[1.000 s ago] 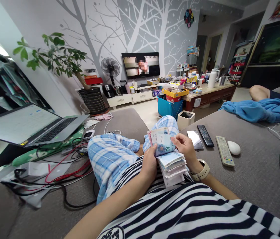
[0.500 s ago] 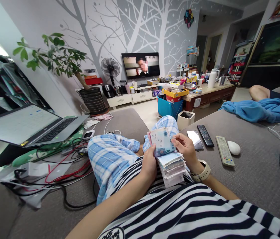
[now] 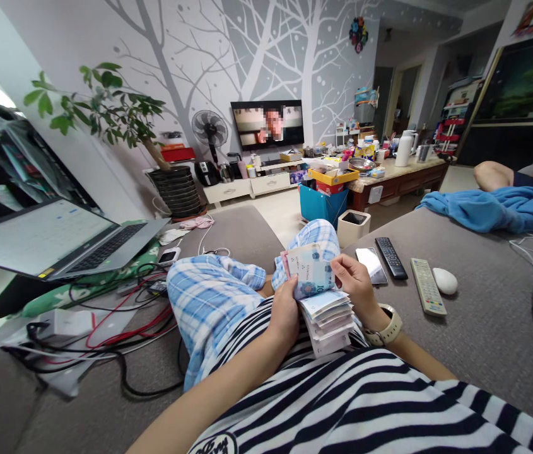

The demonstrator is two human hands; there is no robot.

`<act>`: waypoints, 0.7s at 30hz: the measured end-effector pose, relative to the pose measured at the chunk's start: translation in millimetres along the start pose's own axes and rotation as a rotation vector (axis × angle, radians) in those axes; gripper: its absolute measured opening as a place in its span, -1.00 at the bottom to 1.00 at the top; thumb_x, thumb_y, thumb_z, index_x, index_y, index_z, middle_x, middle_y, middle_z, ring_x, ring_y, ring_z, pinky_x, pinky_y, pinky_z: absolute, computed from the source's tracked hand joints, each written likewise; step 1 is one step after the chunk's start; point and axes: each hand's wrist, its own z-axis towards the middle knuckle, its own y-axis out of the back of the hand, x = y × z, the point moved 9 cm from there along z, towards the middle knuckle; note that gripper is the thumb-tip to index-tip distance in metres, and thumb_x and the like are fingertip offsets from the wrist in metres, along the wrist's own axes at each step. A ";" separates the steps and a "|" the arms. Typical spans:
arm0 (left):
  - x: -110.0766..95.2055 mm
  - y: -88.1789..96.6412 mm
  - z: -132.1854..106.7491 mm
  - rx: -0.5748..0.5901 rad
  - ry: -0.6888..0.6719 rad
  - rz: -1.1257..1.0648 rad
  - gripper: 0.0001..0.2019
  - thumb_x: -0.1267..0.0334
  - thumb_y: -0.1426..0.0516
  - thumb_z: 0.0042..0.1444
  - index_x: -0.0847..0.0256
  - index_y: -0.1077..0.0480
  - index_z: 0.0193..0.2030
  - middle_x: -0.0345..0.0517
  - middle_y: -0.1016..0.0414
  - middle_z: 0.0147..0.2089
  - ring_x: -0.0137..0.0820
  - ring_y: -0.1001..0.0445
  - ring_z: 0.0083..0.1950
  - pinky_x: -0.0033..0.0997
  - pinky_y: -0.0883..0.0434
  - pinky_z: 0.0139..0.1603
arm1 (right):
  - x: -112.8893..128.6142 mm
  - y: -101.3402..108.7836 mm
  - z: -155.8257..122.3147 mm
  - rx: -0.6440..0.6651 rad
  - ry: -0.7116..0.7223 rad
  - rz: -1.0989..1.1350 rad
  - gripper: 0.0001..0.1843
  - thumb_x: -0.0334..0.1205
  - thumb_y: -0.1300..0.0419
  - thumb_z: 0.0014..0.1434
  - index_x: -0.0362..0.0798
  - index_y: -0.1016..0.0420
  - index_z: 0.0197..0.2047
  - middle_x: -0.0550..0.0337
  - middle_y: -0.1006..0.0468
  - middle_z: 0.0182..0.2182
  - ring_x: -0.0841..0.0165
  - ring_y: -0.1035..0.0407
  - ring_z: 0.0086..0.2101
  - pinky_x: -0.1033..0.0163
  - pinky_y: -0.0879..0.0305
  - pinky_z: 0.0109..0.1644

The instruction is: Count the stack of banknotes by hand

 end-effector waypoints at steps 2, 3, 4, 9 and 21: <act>3.1 -1.3 1.5 0.042 0.020 -0.023 -0.74 0.18 -0.16 -0.03 0.28 -0.55 -0.25 -0.05 -0.62 -0.26 -0.19 -0.55 -0.13 -0.14 -0.38 0.06 | 0.1 -0.1 -0.1 0.003 0.001 0.005 -0.63 -0.01 -0.10 0.24 -0.04 -0.28 -0.52 0.31 -0.20 -0.64 0.43 -0.09 -0.57 0.29 -0.01 -0.48; 3.9 -1.3 2.1 0.052 0.022 -0.028 -0.73 0.18 -0.16 -0.02 0.29 -0.55 -0.25 -0.05 -0.62 -0.25 -0.19 -0.55 -0.13 -0.14 -0.38 0.07 | -0.2 0.1 0.0 0.002 0.000 0.005 -0.63 -0.01 -0.09 0.24 -0.04 -0.28 -0.52 0.31 -0.20 -0.64 0.43 -0.09 -0.57 0.29 -0.01 -0.48; 4.1 -0.7 2.5 0.052 0.020 -0.029 -0.73 0.17 -0.16 -0.02 0.29 -0.55 -0.25 -0.04 -0.62 -0.25 -0.19 -0.55 -0.13 -0.15 -0.37 0.07 | -0.6 0.3 0.2 0.001 -0.001 0.005 -0.63 -0.01 -0.09 0.24 -0.04 -0.28 -0.52 0.32 -0.20 -0.64 0.43 -0.09 -0.57 0.29 -0.01 -0.48; 3.3 -1.7 3.0 0.071 -0.003 -0.034 -0.73 0.16 -0.17 -0.03 0.27 -0.55 -0.24 -0.04 -0.62 -0.21 -0.19 -0.54 -0.09 -0.16 -0.37 0.08 | -2.6 1.1 1.1 -0.008 -0.010 -0.003 -0.61 0.03 -0.10 0.22 -0.04 -0.28 -0.52 0.32 -0.19 -0.65 0.43 -0.09 -0.58 0.29 -0.02 -0.48; 2.6 -3.0 3.0 0.074 0.014 -0.032 -0.69 0.16 -0.19 -0.07 0.31 -0.54 -0.21 -0.03 -0.62 -0.24 -0.18 -0.55 -0.13 -0.17 -0.40 0.01 | -1.1 0.2 -1.1 0.005 -0.030 0.007 -0.61 0.04 -0.10 0.22 -0.03 -0.28 -0.53 0.32 -0.21 -0.66 0.43 -0.12 -0.59 0.29 -0.05 -0.49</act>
